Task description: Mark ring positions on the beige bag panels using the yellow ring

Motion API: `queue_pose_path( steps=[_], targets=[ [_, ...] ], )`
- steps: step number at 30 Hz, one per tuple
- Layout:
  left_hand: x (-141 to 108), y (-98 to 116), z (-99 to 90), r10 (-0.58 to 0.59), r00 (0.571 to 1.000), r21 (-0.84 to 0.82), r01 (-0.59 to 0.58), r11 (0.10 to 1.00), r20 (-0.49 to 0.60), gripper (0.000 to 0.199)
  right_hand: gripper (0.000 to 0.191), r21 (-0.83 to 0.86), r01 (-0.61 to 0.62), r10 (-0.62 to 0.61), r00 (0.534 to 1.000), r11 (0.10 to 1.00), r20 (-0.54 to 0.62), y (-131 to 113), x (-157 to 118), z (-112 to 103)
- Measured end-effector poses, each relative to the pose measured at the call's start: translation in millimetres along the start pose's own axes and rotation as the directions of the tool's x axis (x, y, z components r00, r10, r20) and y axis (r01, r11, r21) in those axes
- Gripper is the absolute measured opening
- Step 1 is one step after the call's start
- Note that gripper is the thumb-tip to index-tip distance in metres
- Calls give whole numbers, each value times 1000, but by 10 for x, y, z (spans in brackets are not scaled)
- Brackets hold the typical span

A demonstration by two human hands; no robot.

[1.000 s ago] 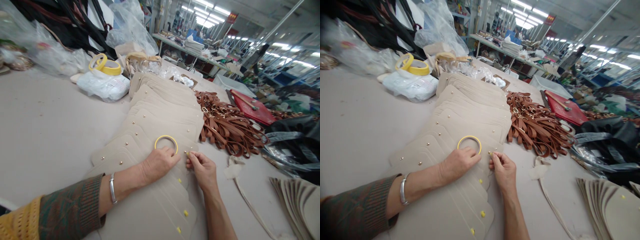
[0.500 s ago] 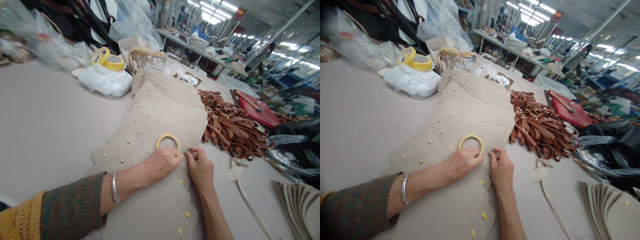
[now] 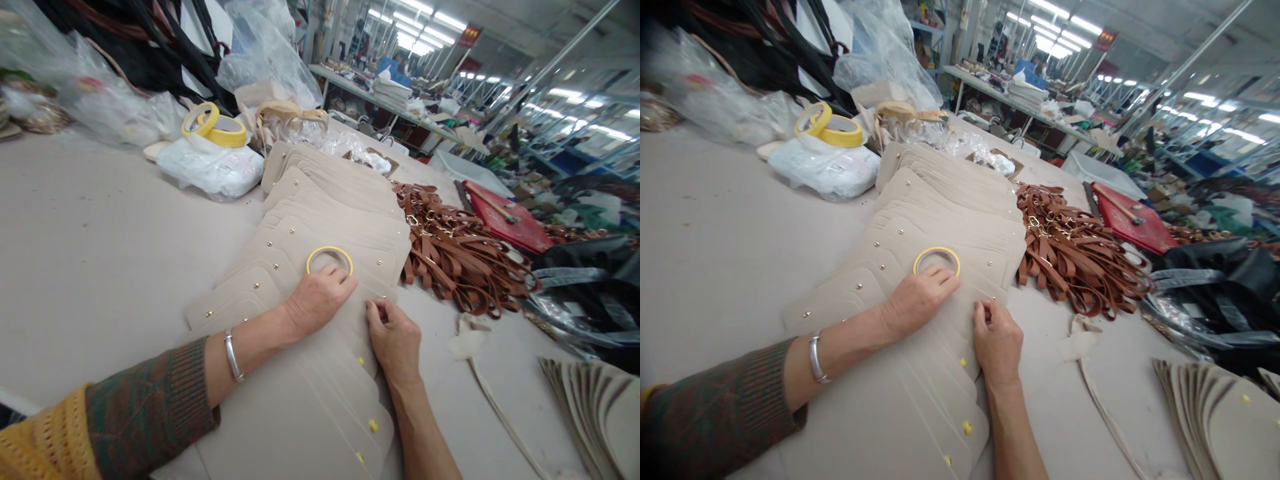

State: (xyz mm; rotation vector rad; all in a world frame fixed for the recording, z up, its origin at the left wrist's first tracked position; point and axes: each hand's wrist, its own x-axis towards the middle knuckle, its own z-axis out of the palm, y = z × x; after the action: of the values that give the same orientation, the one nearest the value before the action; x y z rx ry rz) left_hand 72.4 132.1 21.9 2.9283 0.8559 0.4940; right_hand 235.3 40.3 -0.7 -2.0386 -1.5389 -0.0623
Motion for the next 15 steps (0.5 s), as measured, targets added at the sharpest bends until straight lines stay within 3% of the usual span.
queue_pose_path(
  steps=[5,7,10,12,15],
  targets=[
    [108,-58,29,-72,997,33,70,997,42,12,23,38,24,-29,992,999,127,-24,-3,-80],
    [121,-51,32,-84,995,37,82,996,48,13,23,90,24,-47,966,996,253,-45,-38,-158],
    [111,-63,12,-79,996,29,78,997,41,14,21,185,-72,-13,907,980,421,-54,-88,-262],
    [83,-82,-9,-35,999,7,35,999,1,13,21,244,-168,58,914,955,403,-33,-108,-294],
    [9,-76,-33,73,995,-99,-80,992,-70,15,27,367,-243,169,961,898,221,5,-124,-287]
  ],
)
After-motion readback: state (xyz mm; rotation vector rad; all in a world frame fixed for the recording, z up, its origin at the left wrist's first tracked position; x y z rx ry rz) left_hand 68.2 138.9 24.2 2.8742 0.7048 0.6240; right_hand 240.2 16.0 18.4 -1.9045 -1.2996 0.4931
